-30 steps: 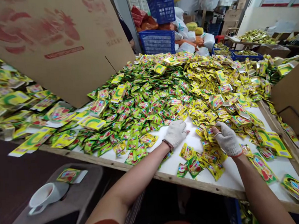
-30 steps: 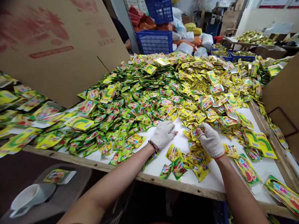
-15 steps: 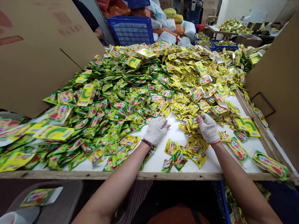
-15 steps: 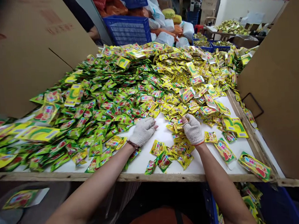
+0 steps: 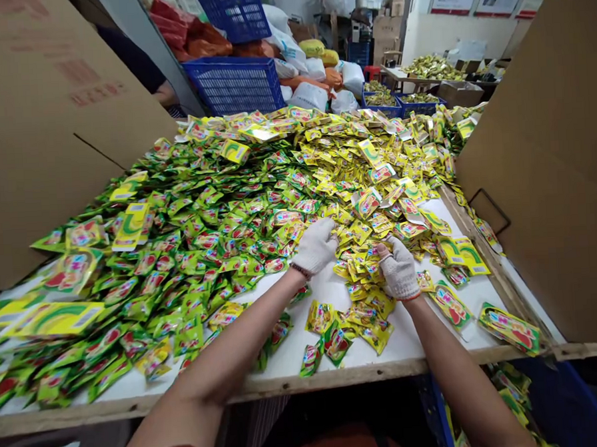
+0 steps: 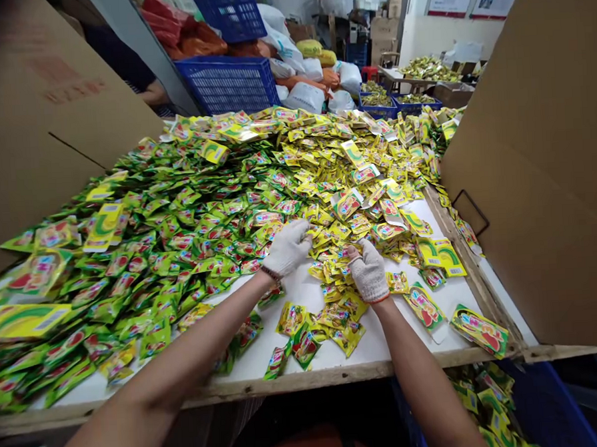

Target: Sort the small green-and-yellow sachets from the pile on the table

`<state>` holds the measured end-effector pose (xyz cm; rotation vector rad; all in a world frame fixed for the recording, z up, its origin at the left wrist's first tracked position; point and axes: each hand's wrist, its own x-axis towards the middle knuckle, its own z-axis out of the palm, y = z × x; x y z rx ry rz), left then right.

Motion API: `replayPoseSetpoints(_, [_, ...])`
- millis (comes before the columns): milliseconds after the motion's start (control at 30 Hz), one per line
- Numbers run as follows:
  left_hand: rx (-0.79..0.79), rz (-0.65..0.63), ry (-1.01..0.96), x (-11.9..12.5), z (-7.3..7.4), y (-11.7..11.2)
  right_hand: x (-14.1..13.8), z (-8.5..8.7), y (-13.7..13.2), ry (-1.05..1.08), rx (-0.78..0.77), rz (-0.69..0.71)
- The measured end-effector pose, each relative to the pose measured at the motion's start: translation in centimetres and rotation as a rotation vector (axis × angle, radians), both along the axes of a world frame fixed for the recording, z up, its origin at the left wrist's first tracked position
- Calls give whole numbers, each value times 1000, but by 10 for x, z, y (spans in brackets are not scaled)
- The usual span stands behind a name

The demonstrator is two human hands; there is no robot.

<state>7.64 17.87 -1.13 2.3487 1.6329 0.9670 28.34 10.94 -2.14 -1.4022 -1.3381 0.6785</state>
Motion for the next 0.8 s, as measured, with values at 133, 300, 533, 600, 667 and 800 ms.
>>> replayPoseSetpoints(133, [-42, 84, -48, 47, 25, 51, 3, 2, 3, 0, 6, 10])
replayPoseSetpoints(300, [-233, 72, -117, 83, 33, 78, 8, 3, 6, 56, -32, -7])
replayPoseSetpoints(533, [-321, -213, -177, 28, 28, 13, 17, 17, 7, 407, -95, 29])
replayPoseSetpoints(600, [-339, -272, -156, 14, 24, -18, 12, 18, 6, 419, -186, 114])
replayPoseSetpoints(667, [-262, -240, -99, 9, 18, -45, 3, 16, 2, 363, -239, 154])
replayPoseSetpoints(800, [-38, -71, 127, 23, 2, -80, -16, 13, -15, 283, -225, 240])
